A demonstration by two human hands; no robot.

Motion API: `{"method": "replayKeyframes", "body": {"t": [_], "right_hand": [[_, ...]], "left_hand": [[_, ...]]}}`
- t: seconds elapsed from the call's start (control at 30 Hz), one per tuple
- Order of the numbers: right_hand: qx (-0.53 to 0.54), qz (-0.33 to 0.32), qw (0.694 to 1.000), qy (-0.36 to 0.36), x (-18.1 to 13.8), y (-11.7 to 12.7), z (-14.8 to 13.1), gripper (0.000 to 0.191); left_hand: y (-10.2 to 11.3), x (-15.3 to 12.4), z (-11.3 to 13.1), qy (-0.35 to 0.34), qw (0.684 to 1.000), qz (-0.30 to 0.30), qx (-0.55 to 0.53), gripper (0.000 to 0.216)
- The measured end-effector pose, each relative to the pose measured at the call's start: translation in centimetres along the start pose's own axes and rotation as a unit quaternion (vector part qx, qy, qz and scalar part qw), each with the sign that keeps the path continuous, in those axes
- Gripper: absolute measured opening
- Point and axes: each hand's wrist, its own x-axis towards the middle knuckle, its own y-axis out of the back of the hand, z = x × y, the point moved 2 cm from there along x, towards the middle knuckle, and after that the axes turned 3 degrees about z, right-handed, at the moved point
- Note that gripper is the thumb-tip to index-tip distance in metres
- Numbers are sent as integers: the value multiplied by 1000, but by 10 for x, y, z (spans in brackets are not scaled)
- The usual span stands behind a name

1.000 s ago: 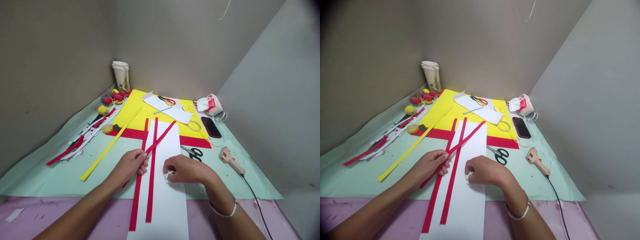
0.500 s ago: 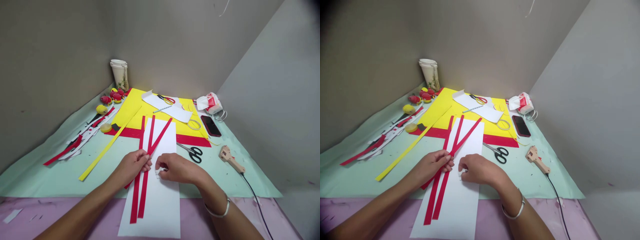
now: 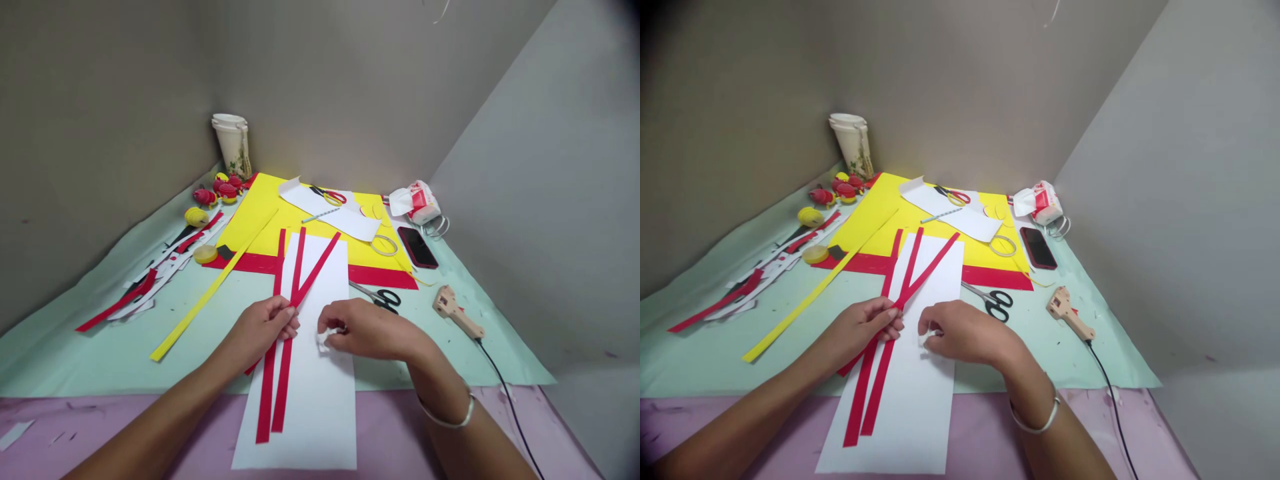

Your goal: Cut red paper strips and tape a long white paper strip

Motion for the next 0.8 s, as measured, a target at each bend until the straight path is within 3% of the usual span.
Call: {"method": "replayKeyframes", "body": {"t": [0.13, 0.33, 0.5, 0.67, 0.8], "right_hand": [[-40, -42, 996, -66, 1, -3, 8, 21], [-131, 59, 972, -187, -15, 21, 32, 18], [-150, 153, 969, -123, -6, 10, 15, 30], [-55, 126, 990, -24, 11, -20, -11, 26], [93, 144, 984, -50, 24, -33, -4, 30]], "left_hand": [[-1, 1, -3, -2, 1000, -3, -5, 30], [7, 2, -2, 41, 993, -26, -105, 25], [21, 4, 4, 48, 972, -6, -230, 20], [27, 5, 5, 47, 961, 0, -272, 17], [31, 5, 5, 57, 968, 18, -245, 18]]}}
